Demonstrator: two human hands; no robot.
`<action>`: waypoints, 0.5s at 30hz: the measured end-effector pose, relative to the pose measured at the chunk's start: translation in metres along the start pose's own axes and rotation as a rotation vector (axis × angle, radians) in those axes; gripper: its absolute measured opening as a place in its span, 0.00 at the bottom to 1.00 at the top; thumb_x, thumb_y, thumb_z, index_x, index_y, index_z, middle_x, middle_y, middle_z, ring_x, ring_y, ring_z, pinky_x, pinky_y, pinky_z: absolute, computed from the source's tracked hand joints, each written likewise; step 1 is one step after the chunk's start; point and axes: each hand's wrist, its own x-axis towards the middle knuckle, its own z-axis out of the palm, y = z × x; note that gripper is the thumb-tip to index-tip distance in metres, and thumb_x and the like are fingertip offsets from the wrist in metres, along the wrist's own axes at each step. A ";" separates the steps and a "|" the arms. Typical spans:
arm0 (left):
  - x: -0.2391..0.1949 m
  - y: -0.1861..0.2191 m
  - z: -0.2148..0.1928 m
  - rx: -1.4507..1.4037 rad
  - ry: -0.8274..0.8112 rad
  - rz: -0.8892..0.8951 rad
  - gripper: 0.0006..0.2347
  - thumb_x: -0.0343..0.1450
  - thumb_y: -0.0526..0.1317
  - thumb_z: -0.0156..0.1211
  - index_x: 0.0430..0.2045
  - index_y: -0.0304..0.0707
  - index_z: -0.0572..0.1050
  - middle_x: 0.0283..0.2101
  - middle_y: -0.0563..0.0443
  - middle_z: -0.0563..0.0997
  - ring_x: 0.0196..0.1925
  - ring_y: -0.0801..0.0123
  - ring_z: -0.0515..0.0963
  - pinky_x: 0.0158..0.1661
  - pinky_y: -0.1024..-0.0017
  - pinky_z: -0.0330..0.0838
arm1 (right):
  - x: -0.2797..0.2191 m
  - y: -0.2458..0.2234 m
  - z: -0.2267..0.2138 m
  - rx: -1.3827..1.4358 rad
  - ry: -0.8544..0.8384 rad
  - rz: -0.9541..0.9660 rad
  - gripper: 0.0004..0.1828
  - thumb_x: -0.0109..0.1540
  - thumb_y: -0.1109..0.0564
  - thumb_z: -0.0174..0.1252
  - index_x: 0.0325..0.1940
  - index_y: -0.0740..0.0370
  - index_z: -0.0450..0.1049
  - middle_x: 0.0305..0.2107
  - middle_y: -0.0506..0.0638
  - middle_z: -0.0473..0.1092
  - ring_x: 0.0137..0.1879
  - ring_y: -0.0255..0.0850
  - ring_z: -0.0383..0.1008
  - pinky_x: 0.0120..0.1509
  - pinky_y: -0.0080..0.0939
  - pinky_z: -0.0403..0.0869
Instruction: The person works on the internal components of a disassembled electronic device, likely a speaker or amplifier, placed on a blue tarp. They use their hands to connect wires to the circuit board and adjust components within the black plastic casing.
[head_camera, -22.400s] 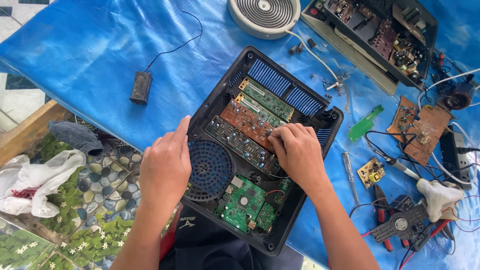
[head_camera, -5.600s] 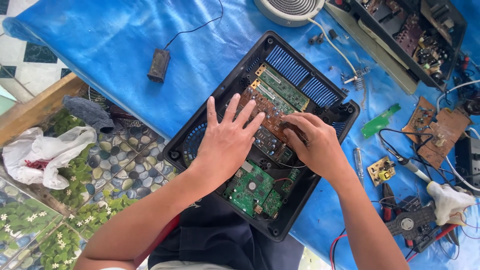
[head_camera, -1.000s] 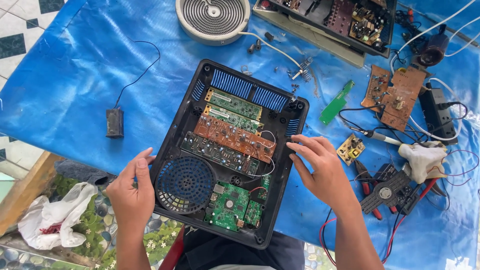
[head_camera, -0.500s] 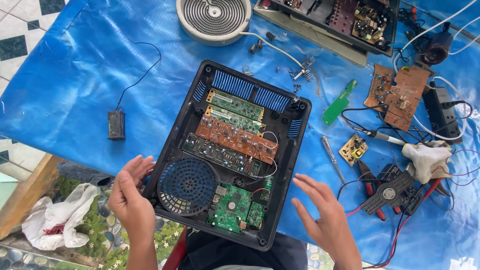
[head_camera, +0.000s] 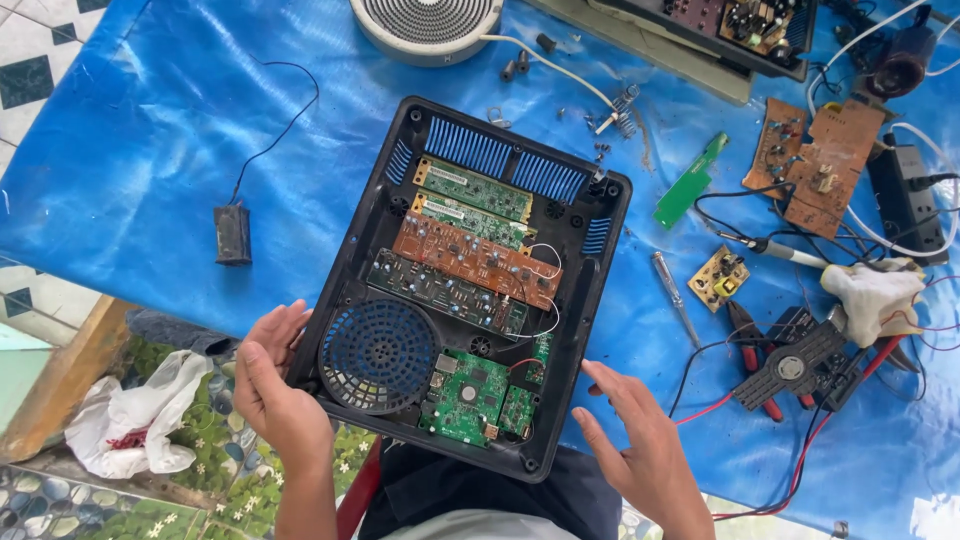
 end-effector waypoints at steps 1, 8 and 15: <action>-0.001 0.000 -0.001 0.005 -0.002 -0.003 0.20 0.83 0.45 0.33 0.51 0.28 0.74 0.50 0.39 0.82 0.52 0.57 0.83 0.55 0.67 0.79 | -0.001 -0.001 0.000 0.003 -0.004 0.004 0.31 0.66 0.48 0.56 0.74 0.48 0.64 0.56 0.49 0.74 0.55 0.41 0.78 0.56 0.49 0.78; -0.002 -0.003 0.001 -0.003 0.021 -0.012 0.19 0.83 0.44 0.33 0.50 0.29 0.74 0.50 0.38 0.83 0.54 0.58 0.83 0.54 0.70 0.79 | -0.002 -0.001 -0.003 0.004 -0.013 -0.012 0.31 0.66 0.48 0.56 0.74 0.49 0.64 0.59 0.49 0.73 0.56 0.41 0.79 0.57 0.50 0.78; -0.003 -0.004 0.000 0.000 0.016 -0.015 0.19 0.83 0.45 0.34 0.50 0.30 0.75 0.49 0.40 0.83 0.54 0.60 0.84 0.53 0.71 0.79 | 0.004 -0.007 -0.010 -0.013 0.061 -0.088 0.30 0.66 0.51 0.57 0.73 0.52 0.65 0.62 0.50 0.72 0.56 0.42 0.78 0.60 0.51 0.78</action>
